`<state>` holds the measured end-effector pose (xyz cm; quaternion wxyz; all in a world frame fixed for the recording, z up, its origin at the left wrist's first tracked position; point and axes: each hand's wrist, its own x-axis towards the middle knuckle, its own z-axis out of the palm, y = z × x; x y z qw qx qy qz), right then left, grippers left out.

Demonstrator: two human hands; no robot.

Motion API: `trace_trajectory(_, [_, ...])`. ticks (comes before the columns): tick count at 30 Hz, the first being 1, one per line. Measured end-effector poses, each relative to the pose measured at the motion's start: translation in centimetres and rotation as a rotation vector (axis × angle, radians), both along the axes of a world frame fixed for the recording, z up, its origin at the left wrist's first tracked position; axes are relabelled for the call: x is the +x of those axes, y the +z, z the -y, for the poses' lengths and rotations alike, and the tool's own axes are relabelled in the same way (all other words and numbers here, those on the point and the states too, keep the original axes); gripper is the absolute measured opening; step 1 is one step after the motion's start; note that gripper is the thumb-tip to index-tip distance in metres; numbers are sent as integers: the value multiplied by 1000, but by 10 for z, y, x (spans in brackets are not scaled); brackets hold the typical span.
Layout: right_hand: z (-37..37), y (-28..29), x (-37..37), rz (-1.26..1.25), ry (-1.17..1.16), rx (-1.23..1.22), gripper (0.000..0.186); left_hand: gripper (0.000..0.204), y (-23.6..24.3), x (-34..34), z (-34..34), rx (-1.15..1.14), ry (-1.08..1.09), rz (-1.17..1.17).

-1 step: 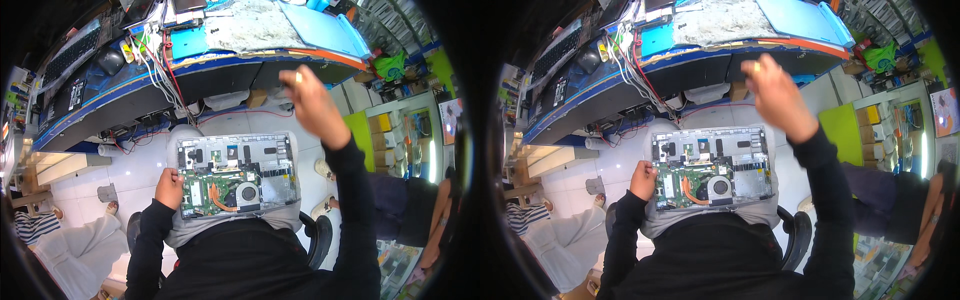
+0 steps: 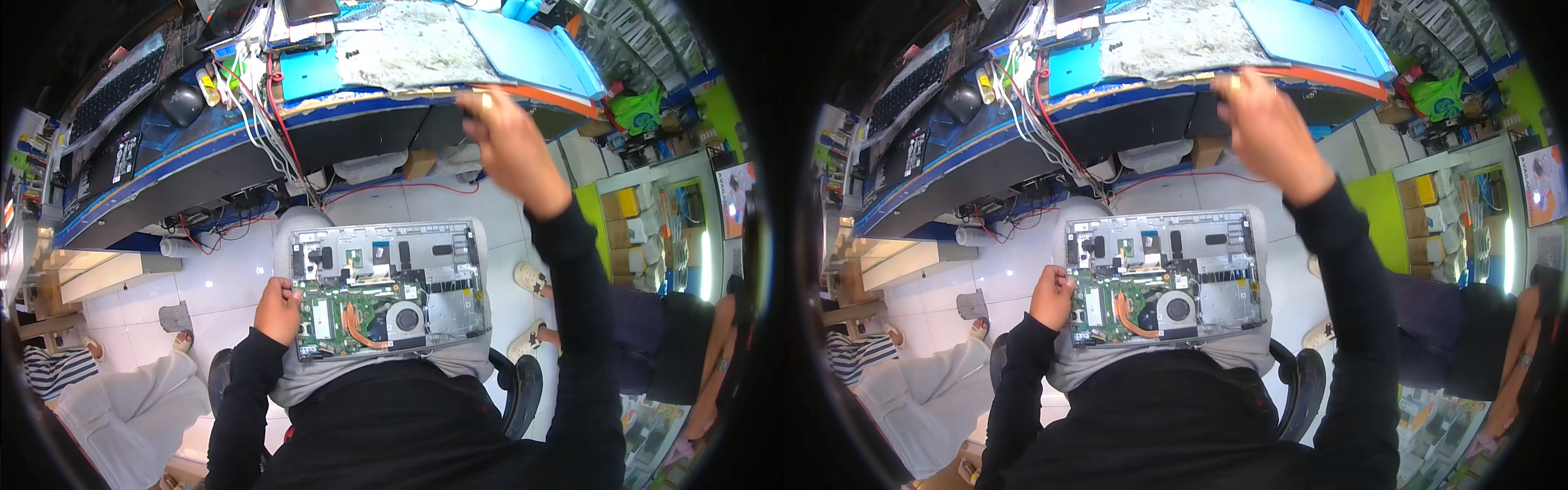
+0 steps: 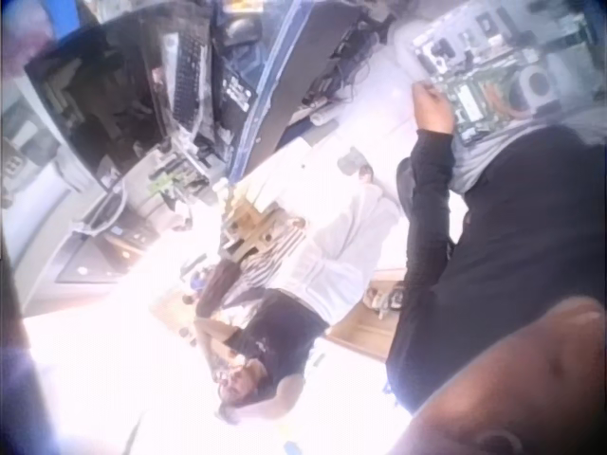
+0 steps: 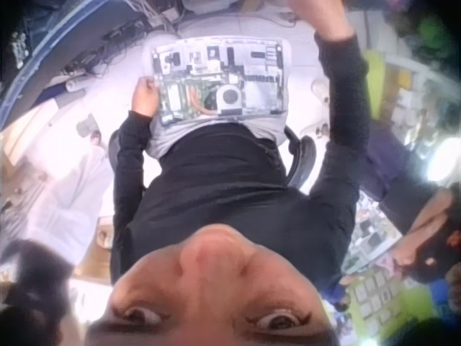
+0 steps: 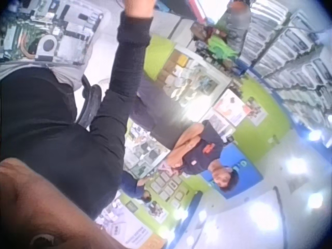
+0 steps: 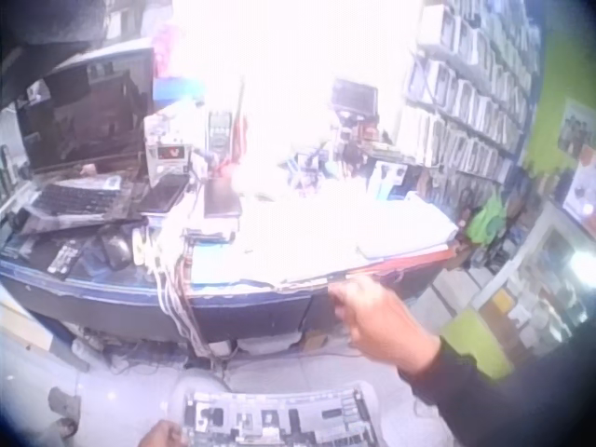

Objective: The person disassembles a laptop by using a screwdriver to remove screws from the internal components, disconnecting the screen assembly, and lifting the motherboard from the chassis.

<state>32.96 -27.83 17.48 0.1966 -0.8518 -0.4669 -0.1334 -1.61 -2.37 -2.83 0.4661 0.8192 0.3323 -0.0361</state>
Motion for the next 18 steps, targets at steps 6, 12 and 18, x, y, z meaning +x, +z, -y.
trace_trajectory(6, [-58,-3,140,151,-1,-89,25,24,12,2,-3,-78,-15,-74])
trace_trajectory(12, [-68,4,164,129,-88,-176,22,25,35,1,1,9,-37,-106])
trace_trajectory(18, [-121,28,225,228,-108,-84,22,26,40,4,1,9,-38,-108])
